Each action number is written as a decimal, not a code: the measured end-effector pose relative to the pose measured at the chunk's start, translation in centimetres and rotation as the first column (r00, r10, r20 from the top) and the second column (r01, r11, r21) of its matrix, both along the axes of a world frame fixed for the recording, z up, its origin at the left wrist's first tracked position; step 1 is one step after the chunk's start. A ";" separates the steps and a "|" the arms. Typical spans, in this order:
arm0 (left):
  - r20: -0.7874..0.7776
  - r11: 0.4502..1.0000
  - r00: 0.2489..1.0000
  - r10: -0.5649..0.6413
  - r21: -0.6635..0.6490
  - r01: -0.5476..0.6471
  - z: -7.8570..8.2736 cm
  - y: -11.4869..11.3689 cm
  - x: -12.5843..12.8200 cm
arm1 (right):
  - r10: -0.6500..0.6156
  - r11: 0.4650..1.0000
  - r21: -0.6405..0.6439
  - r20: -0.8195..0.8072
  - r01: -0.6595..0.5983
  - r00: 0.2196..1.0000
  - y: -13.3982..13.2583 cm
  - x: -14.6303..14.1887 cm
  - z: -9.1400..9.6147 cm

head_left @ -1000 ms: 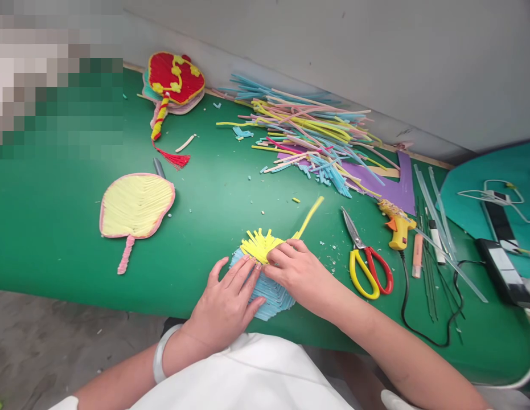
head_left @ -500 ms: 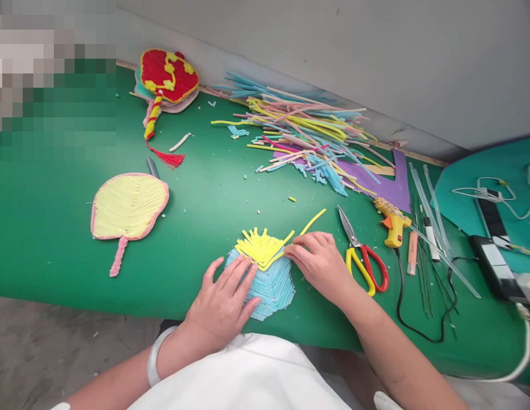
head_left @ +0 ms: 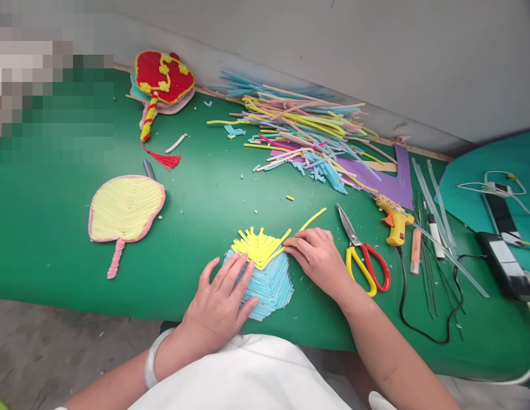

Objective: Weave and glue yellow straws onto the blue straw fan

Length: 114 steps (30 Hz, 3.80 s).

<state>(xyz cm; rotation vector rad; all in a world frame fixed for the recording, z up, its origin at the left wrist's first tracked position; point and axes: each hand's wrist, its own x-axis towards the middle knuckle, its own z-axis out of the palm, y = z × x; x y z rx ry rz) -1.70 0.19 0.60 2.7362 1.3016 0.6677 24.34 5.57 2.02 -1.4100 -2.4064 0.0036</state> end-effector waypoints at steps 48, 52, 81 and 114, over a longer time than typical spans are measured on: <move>-0.017 0.998 1.000 -0.021 -0.063 0.020 -0.2 0.1 0.1 | -0.048 0.999 -0.007 -0.189 0.047 0.981 0.2 -0.5 -1.9; -0.045 0.999 0.999 -0.018 -0.051 0.016 -0.3 0.1 0.1 | -0.062 0.997 0.024 -0.183 0.067 0.981 0.1 -0.3 -1.8; -0.058 0.999 0.998 -0.029 -0.027 0.027 -0.3 0.2 0.1 | -0.056 0.990 0.113 -0.213 0.082 0.976 -2.1 -3.3 -0.5; 0.049 1.000 0.999 0.001 -0.006 -0.001 -0.4 -0.2 -0.4 | 0.110 0.993 -0.060 0.174 -0.101 0.979 -6.2 -6.1 -1.7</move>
